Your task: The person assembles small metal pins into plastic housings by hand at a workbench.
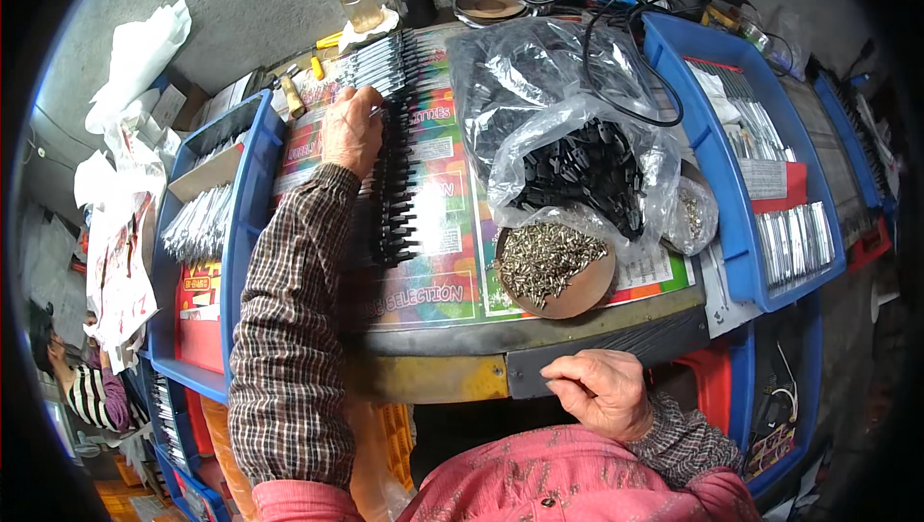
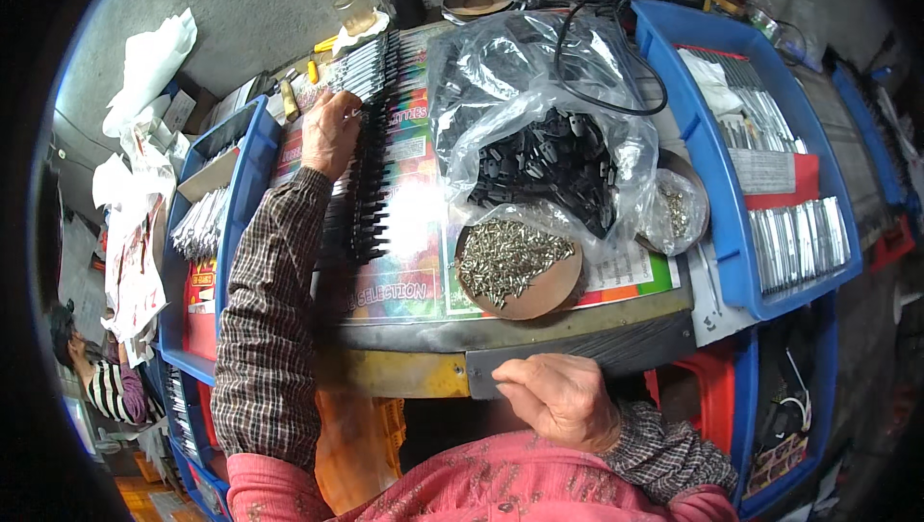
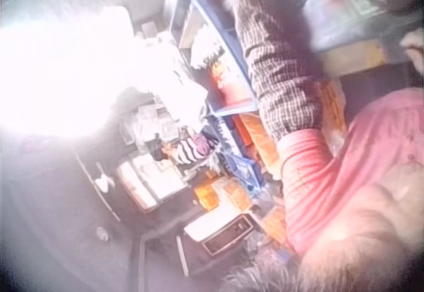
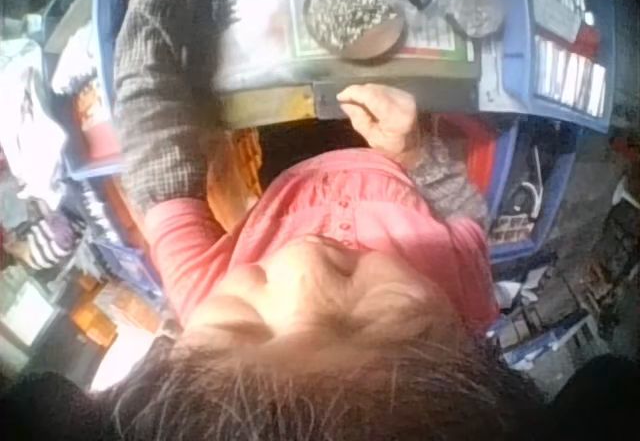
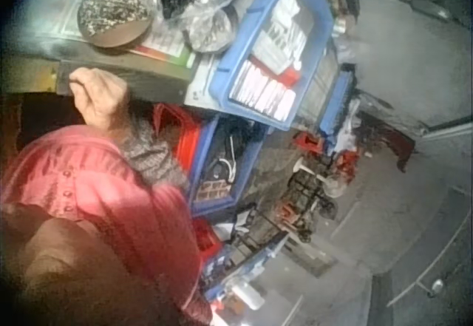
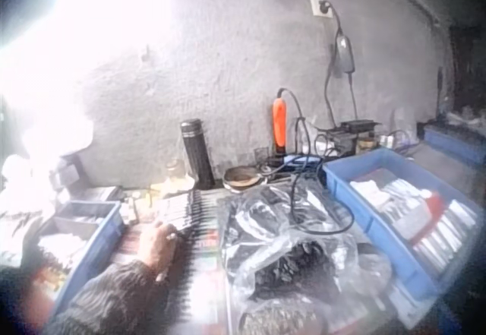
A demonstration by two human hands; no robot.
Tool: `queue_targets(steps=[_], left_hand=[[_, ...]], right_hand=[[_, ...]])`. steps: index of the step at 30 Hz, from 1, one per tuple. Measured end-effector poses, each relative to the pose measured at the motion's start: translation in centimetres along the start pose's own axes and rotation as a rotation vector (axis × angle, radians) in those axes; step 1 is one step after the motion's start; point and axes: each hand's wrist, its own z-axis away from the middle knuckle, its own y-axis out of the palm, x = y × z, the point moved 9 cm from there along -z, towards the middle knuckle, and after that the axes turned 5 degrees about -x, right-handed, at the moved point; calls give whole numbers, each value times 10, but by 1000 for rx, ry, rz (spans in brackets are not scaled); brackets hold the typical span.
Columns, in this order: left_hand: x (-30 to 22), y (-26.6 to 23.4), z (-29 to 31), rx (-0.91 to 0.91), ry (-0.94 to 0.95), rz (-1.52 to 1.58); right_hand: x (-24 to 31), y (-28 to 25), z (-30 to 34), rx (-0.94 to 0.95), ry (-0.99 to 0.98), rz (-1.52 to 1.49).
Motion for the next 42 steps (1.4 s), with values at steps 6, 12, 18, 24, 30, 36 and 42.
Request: queue_targets(steps=[6, 12, 18, 24, 30, 36, 42], left_hand=[[3, 12, -8, 54, -38, -41], [4, 13, -9, 6, -2, -12], [-4, 14, -12, 0, 61, -105], [-3, -2, -2, -45, 66, -69], [-37, -34, 9, 118, 189, -140], [-31, -106, 28, 100, 258, -298], [17, -194, 76, 32, 99, -389]], right_hand=[[-1, 2, 0, 4, -23, 5], [1, 2, 0, -20, -45, 2], [4, 1, -2, -21, -29, 32], [2, 6, -3, -13, -9, 54], [3, -1, 7, -56, 32, 128], [-18, 2, 12, -61, 72, 108], [-12, 6, 12, -84, 85, 76]])
